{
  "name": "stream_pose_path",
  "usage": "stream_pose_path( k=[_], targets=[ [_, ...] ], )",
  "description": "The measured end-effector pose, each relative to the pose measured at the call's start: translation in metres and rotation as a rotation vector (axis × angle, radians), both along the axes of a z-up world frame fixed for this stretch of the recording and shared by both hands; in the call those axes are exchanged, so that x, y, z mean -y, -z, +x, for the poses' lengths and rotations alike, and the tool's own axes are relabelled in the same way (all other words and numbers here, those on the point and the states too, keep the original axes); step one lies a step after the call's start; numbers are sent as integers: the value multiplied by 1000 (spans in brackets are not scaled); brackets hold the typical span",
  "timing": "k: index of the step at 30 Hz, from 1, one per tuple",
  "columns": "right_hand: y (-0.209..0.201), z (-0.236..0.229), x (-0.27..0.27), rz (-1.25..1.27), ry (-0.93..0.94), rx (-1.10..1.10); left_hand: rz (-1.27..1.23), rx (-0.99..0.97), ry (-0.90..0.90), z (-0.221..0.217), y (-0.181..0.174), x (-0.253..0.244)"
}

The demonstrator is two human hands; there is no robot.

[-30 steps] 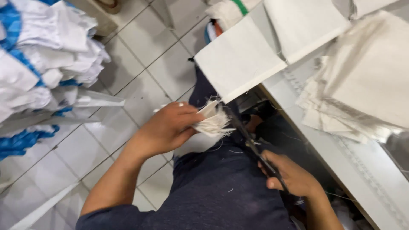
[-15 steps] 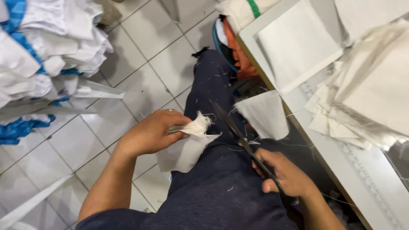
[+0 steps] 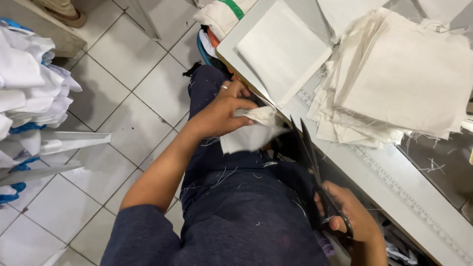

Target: Trimming small pieces of white fabric using large scissors at a sewing workstation

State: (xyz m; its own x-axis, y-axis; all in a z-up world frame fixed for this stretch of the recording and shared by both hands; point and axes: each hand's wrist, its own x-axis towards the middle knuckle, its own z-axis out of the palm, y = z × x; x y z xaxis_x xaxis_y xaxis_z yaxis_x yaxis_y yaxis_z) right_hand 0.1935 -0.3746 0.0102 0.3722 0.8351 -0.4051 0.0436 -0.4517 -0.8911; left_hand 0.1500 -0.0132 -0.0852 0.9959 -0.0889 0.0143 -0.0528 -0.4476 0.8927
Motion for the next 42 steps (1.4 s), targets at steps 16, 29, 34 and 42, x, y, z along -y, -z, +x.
stream_pose_path(
  k=[16, 29, 34, 42],
  targets=[
    [1, -4, -5, -90, -27, 59, 9, 148, -272, -12, 9, 40],
    [19, -7, -65, -90, -329, 3, 143, 271, -90, -138, -93, -31],
    [23, -29, -134, 99, -530, -34, 226, 139, -214, -203, -122, -33],
    [28, -8, -103, -67, -607, 63, 151, 108, -289, -216, -118, -32]
  ],
)
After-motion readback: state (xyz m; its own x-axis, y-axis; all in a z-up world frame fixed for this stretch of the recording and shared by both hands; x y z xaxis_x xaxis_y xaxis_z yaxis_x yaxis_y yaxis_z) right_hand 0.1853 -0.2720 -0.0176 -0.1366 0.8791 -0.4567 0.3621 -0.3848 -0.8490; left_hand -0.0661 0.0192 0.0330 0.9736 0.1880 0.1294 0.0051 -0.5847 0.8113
